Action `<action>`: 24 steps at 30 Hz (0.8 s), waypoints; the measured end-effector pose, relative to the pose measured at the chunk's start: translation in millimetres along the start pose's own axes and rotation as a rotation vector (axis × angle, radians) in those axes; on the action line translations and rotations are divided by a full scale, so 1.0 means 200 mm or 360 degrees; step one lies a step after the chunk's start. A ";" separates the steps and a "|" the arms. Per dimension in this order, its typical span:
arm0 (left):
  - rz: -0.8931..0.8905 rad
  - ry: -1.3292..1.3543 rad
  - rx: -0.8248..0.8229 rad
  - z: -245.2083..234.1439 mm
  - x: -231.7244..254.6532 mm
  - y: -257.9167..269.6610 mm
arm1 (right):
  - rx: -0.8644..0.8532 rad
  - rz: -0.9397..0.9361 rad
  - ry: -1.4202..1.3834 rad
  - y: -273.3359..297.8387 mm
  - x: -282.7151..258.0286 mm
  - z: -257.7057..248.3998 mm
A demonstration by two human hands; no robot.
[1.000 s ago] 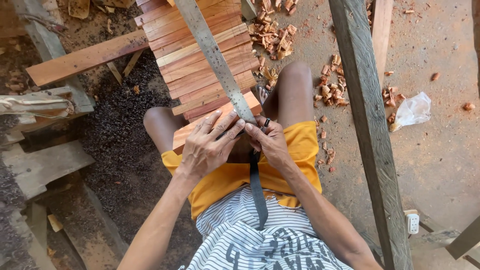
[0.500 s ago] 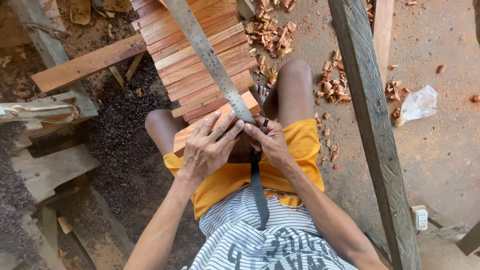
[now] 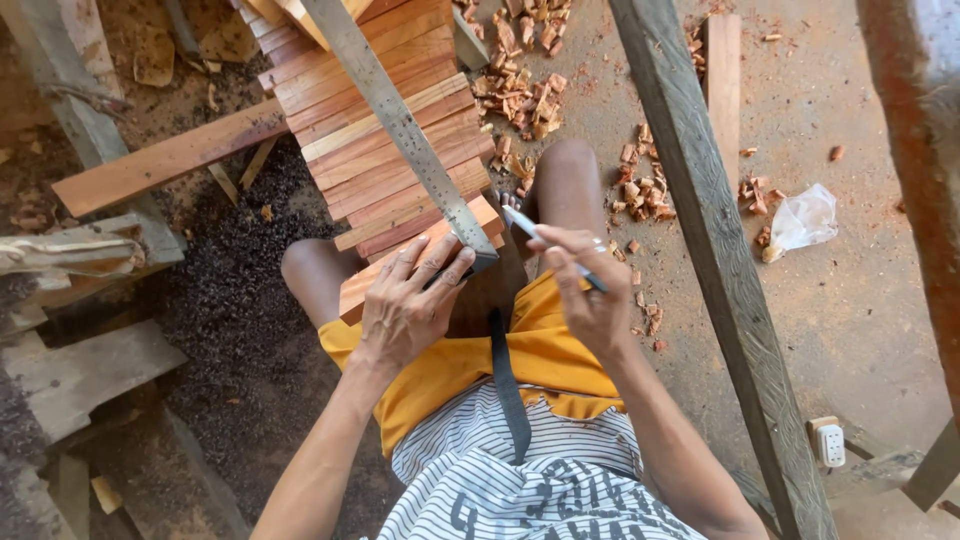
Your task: Marking and measuring wooden slats using a square and a pen.
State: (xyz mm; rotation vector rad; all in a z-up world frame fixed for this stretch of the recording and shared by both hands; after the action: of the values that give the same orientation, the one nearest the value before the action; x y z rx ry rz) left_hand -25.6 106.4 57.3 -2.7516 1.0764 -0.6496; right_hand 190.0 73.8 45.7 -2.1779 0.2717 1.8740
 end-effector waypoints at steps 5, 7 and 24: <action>0.0003 0.0011 0.0011 -0.02 0.00 -0.02 | -0.0269 -0.0417 0.0258 -0.01 -0.20 0.20; 0.0013 0.0024 0.0014 -0.05 0.00 -0.03 | -0.0285 -0.0469 0.0261 -0.01 -0.24 0.21; 0.0109 0.0295 -0.0072 -0.18 0.00 -0.06 | -0.0323 0.0331 -0.0591 0.04 0.42 0.43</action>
State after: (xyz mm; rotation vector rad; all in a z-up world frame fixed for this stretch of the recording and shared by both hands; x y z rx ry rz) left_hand -33.8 116.4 92.7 -2.7209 1.2309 -0.8959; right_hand 118.9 95.6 -49.2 -1.9243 0.2505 2.4714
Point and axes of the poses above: each hand's wrist, its own y-axis away from the middle knuckle, its own z-axis out of the palm, x = y × z, the point moved 9 cm from there along -y, towards the middle knuckle, and after that the axes turned 2 degrees about -y, right-handed, at the moved point
